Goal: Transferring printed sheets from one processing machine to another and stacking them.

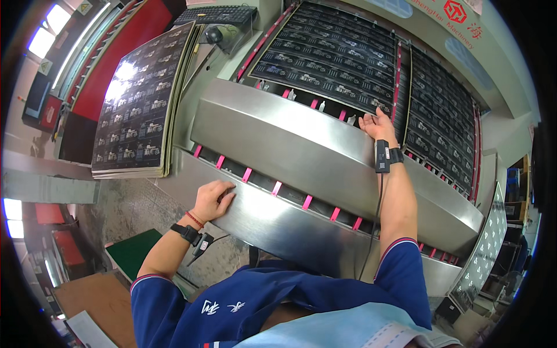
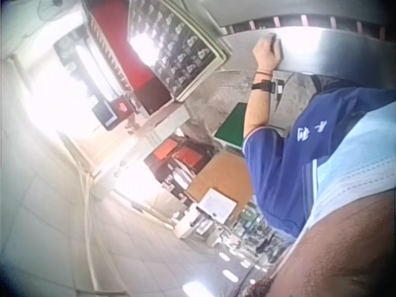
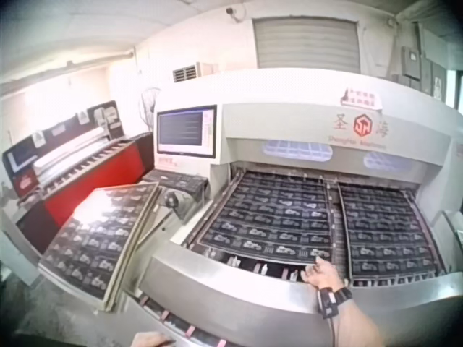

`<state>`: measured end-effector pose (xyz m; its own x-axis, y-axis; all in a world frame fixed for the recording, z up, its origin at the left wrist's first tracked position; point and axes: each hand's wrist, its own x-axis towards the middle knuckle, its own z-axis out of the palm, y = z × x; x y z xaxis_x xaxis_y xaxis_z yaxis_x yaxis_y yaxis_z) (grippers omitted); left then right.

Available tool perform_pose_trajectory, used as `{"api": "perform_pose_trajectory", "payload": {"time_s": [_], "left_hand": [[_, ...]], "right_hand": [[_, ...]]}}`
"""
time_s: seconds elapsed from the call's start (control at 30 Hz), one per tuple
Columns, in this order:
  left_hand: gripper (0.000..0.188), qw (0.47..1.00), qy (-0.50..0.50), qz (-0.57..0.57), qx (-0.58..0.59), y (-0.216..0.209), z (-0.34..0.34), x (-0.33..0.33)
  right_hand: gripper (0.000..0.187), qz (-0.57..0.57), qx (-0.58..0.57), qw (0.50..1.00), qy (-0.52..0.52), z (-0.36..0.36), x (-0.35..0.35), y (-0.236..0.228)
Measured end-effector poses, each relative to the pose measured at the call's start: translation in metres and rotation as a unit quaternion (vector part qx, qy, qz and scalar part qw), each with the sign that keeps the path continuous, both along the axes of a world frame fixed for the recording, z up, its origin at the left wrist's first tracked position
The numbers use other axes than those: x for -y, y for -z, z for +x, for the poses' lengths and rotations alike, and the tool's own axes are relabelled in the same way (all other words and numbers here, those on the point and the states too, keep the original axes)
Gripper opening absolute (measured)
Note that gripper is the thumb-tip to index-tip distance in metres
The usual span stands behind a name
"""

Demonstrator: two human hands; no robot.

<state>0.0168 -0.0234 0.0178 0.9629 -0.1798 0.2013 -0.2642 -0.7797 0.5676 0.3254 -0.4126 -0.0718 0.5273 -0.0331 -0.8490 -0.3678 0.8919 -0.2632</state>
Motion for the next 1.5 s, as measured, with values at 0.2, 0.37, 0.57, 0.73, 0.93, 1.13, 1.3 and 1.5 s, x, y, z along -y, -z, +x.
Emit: {"api": "perform_pose_trajectory", "payload": {"time_s": [0.2,0.37,0.57,0.73,0.93,1.13,1.3,1.5], "left_hand": [[0.017,1.000,0.006,0.012,0.002,-0.002,0.000,0.003],[0.018,1.000,0.003,0.011,0.007,-0.001,0.000,0.004],[0.020,0.999,-0.037,-0.008,0.013,0.003,-0.003,0.014],[0.020,0.995,-0.096,-0.006,0.031,0.002,-0.014,0.041],[0.019,0.992,-0.110,-0.022,-0.051,0.002,-0.042,0.133],[0.017,0.994,-0.109,0.026,-0.002,0.013,-0.070,0.265],[0.014,0.987,-0.153,0.050,0.023,0.016,-0.069,0.285],[0.015,0.984,-0.154,0.083,0.032,0.022,-0.068,0.288]], "right_hand": [[0.023,-0.005,0.113,0.993,0.016,0.012,0.015,-0.006],[0.020,-0.132,0.210,0.962,0.115,0.003,0.049,-0.045],[0.013,-0.223,0.247,0.928,0.168,-0.038,0.148,-0.095],[0.012,-0.260,0.217,0.915,0.220,-0.081,0.240,-0.108],[0.017,-0.285,0.249,0.903,0.202,-0.111,0.376,-0.103],[0.016,-0.315,0.236,0.913,0.103,-0.125,0.500,-0.070],[0.020,-0.331,0.215,0.912,0.112,-0.110,0.548,-0.021],[0.020,-0.420,0.316,0.848,0.065,-0.101,0.591,0.026]]}}
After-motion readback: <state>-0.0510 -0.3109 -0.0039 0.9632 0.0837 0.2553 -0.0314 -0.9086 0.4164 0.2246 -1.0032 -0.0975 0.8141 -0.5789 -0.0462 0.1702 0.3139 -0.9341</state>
